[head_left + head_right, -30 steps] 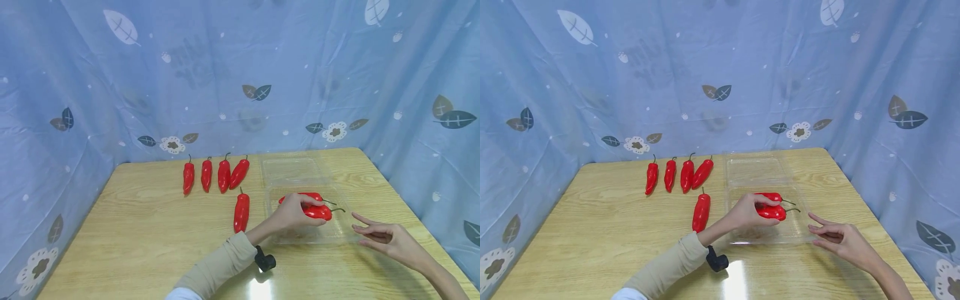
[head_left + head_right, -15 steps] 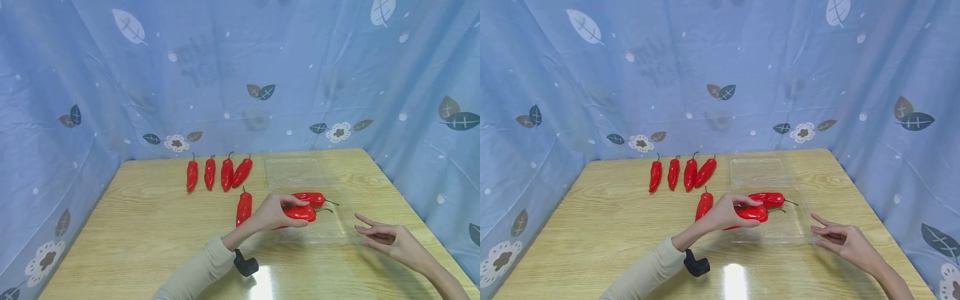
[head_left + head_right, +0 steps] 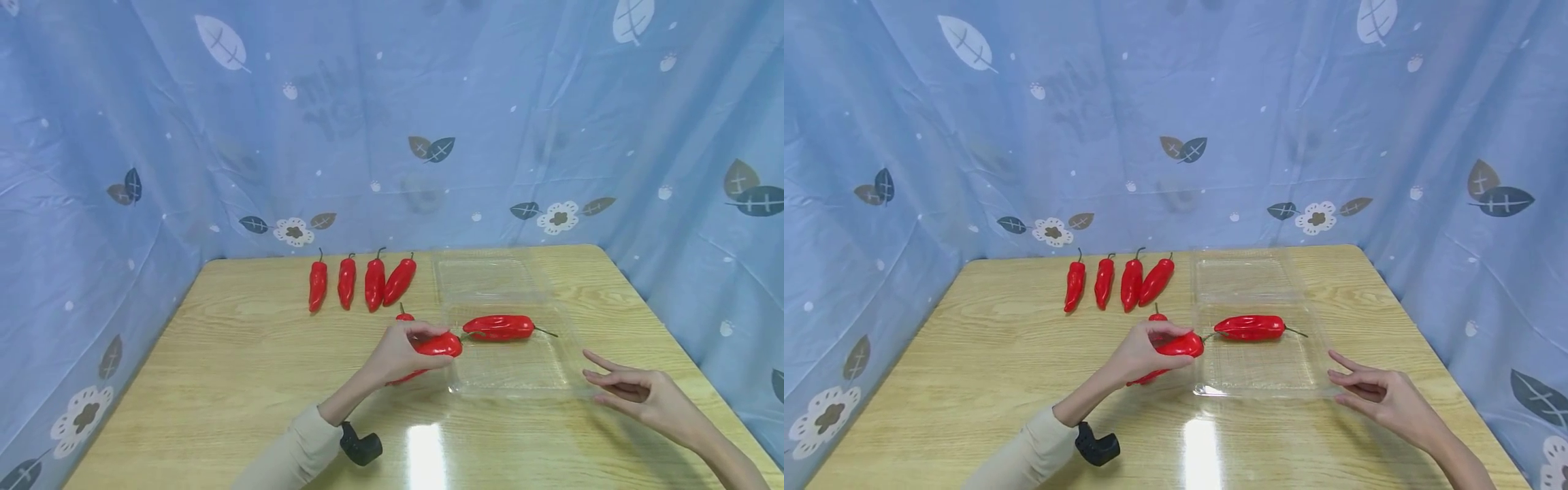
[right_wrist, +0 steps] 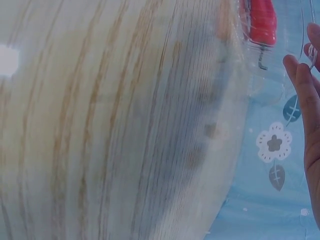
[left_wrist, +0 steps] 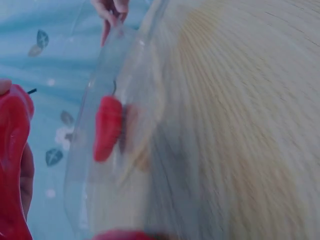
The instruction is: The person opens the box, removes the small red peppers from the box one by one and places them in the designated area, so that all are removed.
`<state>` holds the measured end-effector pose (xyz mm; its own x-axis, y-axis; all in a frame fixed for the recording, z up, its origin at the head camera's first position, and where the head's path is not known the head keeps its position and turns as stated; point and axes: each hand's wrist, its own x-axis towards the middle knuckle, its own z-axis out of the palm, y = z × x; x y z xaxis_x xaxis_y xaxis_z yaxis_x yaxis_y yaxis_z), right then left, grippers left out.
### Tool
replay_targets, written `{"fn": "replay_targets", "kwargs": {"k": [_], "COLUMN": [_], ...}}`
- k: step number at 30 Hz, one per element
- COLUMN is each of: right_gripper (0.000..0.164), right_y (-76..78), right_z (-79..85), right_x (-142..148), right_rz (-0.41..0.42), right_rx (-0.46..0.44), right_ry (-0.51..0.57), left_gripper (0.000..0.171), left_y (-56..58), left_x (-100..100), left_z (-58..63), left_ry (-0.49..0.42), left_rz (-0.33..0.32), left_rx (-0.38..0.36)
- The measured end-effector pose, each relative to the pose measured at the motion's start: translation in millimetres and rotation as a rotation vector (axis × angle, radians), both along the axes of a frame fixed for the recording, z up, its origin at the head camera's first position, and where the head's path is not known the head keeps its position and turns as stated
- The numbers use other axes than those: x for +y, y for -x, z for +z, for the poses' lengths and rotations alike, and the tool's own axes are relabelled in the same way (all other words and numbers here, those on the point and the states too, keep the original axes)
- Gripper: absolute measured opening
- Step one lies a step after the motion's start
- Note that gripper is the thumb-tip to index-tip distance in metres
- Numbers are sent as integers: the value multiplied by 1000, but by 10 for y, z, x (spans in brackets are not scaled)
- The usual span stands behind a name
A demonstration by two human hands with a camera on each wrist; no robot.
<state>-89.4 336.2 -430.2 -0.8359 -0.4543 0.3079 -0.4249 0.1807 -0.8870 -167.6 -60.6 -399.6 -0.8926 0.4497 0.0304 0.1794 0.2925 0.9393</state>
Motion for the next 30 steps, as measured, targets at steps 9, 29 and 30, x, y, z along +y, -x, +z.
{"fn": "replay_targets", "kwargs": {"k": [9, 29, 30], "right_gripper": [32, 31, 31], "right_y": [-12, 3, 5], "right_z": [-22, -31, -33], "right_x": [20, 22, 22], "right_rz": [10, -7, -2], "right_rx": [-10, -9, -10], "right_ry": [14, 13, 17], "left_gripper": [45, 54, 54], "left_y": [-161, 92, 116], "left_x": [-426, -599, -607], "left_z": [16, -371, -391], "left_ry": [-79, -146, -144], "left_rz": [279, 778, 787], "left_rx": [-102, -96, -94]}}
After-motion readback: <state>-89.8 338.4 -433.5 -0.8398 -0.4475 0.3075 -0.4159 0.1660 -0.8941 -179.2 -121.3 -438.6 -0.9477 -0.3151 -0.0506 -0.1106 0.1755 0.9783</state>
